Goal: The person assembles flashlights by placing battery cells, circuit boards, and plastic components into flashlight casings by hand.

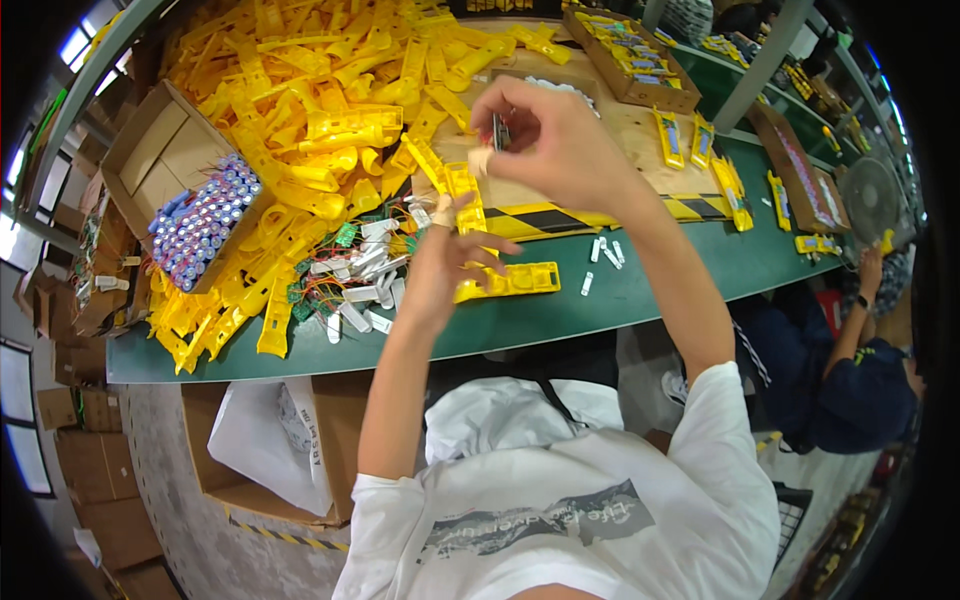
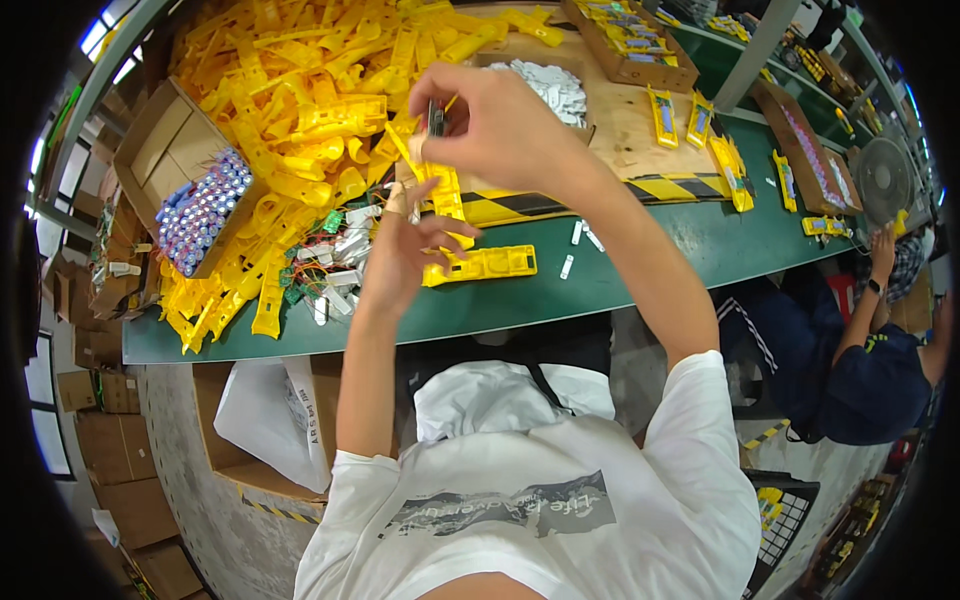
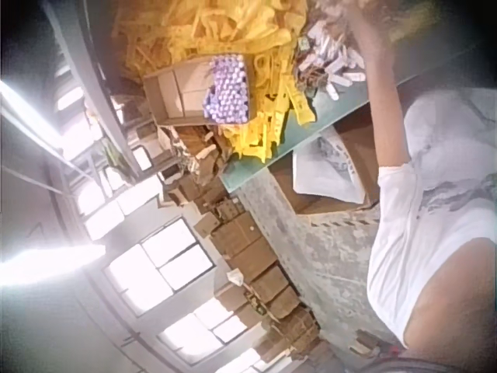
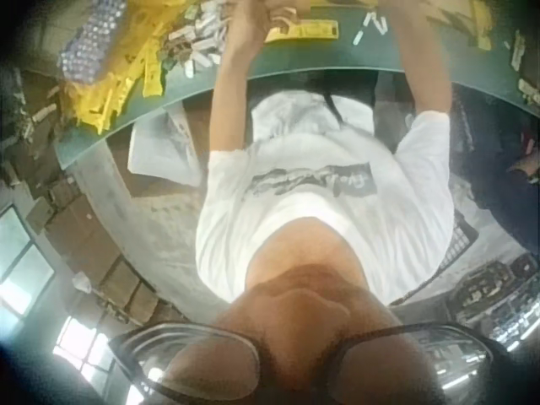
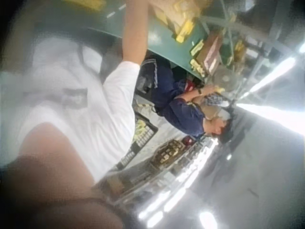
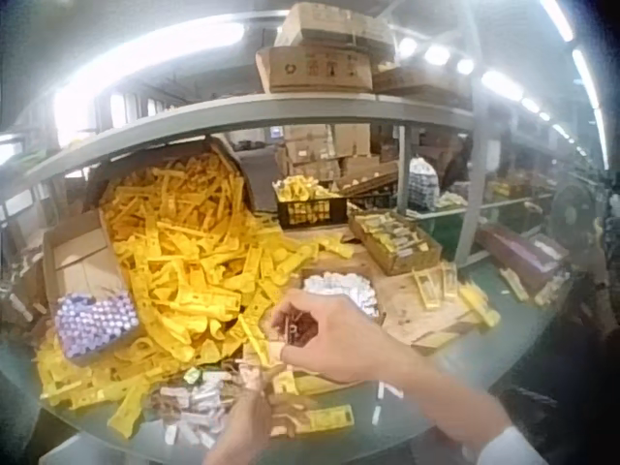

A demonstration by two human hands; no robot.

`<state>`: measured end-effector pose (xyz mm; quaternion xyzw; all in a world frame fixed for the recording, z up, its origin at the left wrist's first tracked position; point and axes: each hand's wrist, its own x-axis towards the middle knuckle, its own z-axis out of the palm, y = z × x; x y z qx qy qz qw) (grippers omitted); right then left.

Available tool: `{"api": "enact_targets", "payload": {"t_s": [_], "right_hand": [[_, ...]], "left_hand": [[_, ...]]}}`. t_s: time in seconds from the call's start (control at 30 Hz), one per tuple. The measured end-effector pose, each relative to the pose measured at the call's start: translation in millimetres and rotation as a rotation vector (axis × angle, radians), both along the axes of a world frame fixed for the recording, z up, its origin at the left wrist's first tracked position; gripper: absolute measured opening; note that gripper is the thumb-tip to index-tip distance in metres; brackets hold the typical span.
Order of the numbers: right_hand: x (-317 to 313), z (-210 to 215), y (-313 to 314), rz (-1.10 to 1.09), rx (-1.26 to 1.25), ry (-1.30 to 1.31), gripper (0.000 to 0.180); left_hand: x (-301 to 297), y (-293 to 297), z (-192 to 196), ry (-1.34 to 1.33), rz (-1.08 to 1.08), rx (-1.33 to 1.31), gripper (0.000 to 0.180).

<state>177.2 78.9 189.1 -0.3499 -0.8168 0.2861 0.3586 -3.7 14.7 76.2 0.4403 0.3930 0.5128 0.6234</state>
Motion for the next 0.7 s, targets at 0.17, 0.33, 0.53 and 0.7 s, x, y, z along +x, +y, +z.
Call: {"api": "enact_targets", "payload": {"t_s": [0.17,0.33,0.53,0.7], "right_hand": [[32.7,-35.3,-87.0,0.167,-0.079,0.13,0.027],[96.7,-101.7,-148.0,0.193,-0.234,0.158,0.042],[104.8,-148.2,-144.7,-0.094,-0.233,0.314,0.043],[101.4,-161.5,-133.1,0.009,-0.544,0.412,0.019]], "left_hand": [[40.5,-38.5,-7.3,-0.675,-0.02,-0.354,0.062],[29.0,-69.6,-41.1,-0.361,0.026,-0.15,0.05],[75.0,-66.7,-5.7,0.633,-0.268,0.486,0.051],[97.7,-50.9,-12.7,0.713,-0.262,0.474,0.042]]}}
